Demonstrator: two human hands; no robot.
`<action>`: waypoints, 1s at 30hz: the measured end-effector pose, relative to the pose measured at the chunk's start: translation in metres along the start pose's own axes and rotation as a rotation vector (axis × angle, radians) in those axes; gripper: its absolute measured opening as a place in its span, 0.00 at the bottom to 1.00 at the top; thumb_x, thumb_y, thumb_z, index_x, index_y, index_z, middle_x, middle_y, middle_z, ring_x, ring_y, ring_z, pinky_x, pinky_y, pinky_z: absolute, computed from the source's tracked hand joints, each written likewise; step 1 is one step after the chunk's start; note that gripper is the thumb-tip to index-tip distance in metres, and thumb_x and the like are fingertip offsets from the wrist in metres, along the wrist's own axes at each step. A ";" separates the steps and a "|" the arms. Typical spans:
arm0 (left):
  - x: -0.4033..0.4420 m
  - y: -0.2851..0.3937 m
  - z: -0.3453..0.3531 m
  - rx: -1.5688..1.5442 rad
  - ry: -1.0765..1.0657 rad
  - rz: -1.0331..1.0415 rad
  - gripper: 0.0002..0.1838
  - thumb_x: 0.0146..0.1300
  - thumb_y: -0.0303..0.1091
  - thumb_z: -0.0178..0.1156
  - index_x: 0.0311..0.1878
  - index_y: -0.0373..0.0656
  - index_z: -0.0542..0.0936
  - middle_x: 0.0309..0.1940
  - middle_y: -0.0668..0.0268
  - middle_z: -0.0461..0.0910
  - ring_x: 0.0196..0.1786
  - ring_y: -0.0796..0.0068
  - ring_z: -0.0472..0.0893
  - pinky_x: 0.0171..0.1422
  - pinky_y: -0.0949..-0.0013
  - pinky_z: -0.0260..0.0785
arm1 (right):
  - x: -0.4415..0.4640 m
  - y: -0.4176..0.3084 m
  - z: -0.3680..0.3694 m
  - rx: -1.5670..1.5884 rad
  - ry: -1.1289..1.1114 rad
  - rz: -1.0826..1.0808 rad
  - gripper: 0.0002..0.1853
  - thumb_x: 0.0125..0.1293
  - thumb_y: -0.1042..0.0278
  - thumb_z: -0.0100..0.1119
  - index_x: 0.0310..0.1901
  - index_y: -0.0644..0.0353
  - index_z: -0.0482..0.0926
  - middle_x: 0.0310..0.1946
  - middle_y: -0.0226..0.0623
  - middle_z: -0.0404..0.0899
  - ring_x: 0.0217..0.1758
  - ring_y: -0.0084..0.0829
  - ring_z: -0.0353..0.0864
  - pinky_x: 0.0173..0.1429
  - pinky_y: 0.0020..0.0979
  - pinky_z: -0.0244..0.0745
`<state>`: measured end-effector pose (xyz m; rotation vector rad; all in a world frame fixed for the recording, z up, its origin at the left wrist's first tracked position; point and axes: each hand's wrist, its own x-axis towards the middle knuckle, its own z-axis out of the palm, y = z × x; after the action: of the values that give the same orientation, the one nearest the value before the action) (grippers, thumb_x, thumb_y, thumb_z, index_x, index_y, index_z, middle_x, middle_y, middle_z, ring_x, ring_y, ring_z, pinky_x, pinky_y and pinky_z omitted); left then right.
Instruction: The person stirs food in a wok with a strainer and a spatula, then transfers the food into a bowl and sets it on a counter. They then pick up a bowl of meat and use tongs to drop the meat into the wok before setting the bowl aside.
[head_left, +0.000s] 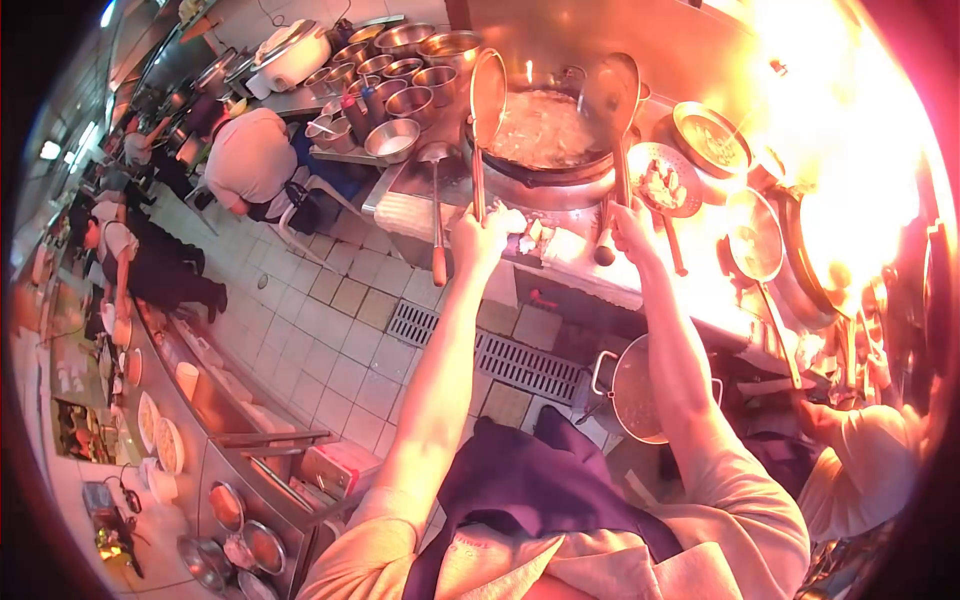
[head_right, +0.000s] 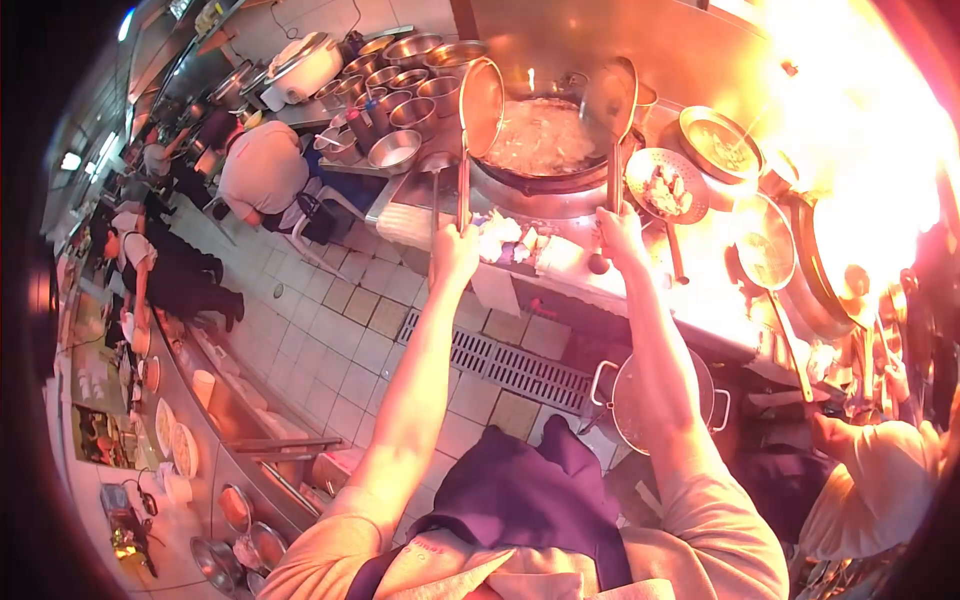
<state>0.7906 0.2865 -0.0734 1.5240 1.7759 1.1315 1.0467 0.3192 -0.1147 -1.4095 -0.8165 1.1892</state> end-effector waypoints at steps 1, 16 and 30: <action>0.015 -0.023 0.015 0.057 0.021 0.059 0.18 0.61 0.41 0.56 0.39 0.32 0.78 0.25 0.47 0.80 0.34 0.48 0.82 0.39 0.53 0.71 | 0.010 0.009 0.007 0.065 -0.015 0.046 0.06 0.65 0.69 0.53 0.38 0.54 0.65 0.15 0.27 0.62 0.10 0.17 0.56 0.10 0.24 0.45; 0.058 -0.043 0.019 0.044 -0.037 -0.097 0.22 0.59 0.42 0.52 0.35 0.26 0.80 0.34 0.37 0.79 0.44 0.41 0.80 0.50 0.49 0.71 | -0.079 -0.058 -0.007 0.054 -0.073 0.034 0.05 0.70 0.63 0.50 0.42 0.50 0.67 0.16 0.24 0.60 0.09 0.12 0.51 0.09 0.16 0.41; 0.013 -0.064 -0.038 -0.534 -0.056 -0.190 0.09 0.60 0.33 0.53 0.27 0.39 0.71 0.16 0.68 0.69 0.12 0.83 0.63 0.12 0.75 0.47 | 0.016 0.002 0.069 -0.547 -0.021 -0.301 0.20 0.69 0.53 0.45 0.48 0.64 0.74 0.15 0.32 0.68 0.11 0.26 0.64 0.15 0.33 0.59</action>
<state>0.7228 0.2893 -0.1068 1.0364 1.3928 1.3150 0.9852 0.3534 -0.1160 -1.6309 -1.3868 0.7767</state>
